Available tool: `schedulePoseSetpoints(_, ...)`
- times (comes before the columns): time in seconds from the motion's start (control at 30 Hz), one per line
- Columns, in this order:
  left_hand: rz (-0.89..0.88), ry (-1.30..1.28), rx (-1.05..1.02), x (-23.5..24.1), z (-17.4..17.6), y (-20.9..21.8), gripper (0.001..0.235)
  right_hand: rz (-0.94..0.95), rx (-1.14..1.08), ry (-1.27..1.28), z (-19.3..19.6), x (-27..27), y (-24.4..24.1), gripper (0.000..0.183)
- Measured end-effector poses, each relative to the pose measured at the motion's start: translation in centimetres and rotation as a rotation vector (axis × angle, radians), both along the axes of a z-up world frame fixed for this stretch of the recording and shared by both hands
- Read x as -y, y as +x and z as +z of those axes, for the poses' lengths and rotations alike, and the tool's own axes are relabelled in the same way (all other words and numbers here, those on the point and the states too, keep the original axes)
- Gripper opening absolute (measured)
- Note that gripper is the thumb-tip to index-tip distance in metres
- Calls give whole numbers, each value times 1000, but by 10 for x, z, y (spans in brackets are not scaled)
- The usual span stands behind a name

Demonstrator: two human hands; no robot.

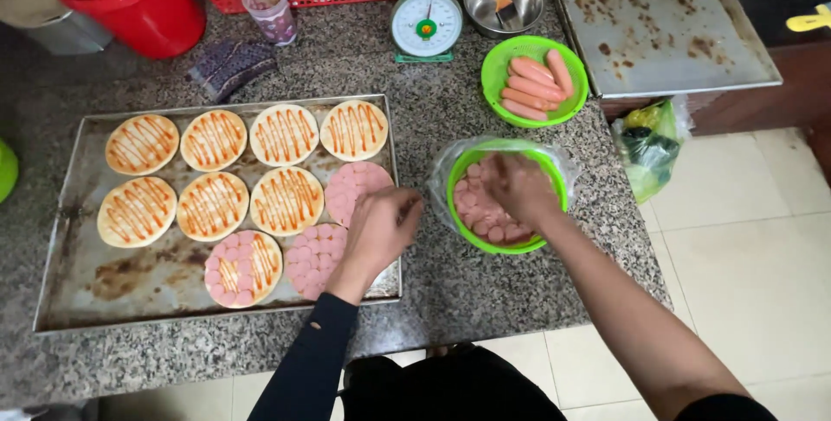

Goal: Preparing mini pizza pastries with toppings and managing bread trays in a commercial oven.

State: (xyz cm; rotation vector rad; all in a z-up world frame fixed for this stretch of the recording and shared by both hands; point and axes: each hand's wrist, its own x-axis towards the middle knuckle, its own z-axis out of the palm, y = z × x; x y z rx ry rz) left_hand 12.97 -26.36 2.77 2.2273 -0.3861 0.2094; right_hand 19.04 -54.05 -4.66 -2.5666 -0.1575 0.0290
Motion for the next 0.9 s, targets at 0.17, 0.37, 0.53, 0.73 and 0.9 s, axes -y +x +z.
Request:
schedulePoseSetpoints(0.17, 67, 21, -158, 8, 9, -9, 15, 51, 115, -215, 10, -11, -3, 48)
schedulePoseSetpoints(0.37, 88, 10, -144, 12, 10, -14, 15, 32, 163, -102, 8, -4, 0, 28)
schedulePoseSetpoints(0.53, 103, 23, -153, 17, 8, -18, 16, 46, 209, 147, -7, 17, 7, 30)
schedulePoseSetpoints(0.73, 110, 9, -203, 26, 0, -19, 18, -87, -316, 583, -40, 38, 16, 32)
schedulePoseSetpoints(0.9, 87, 29, -195, 28, 0, -19, 19, -174, -521, 862, -27, 34, 12, 39)
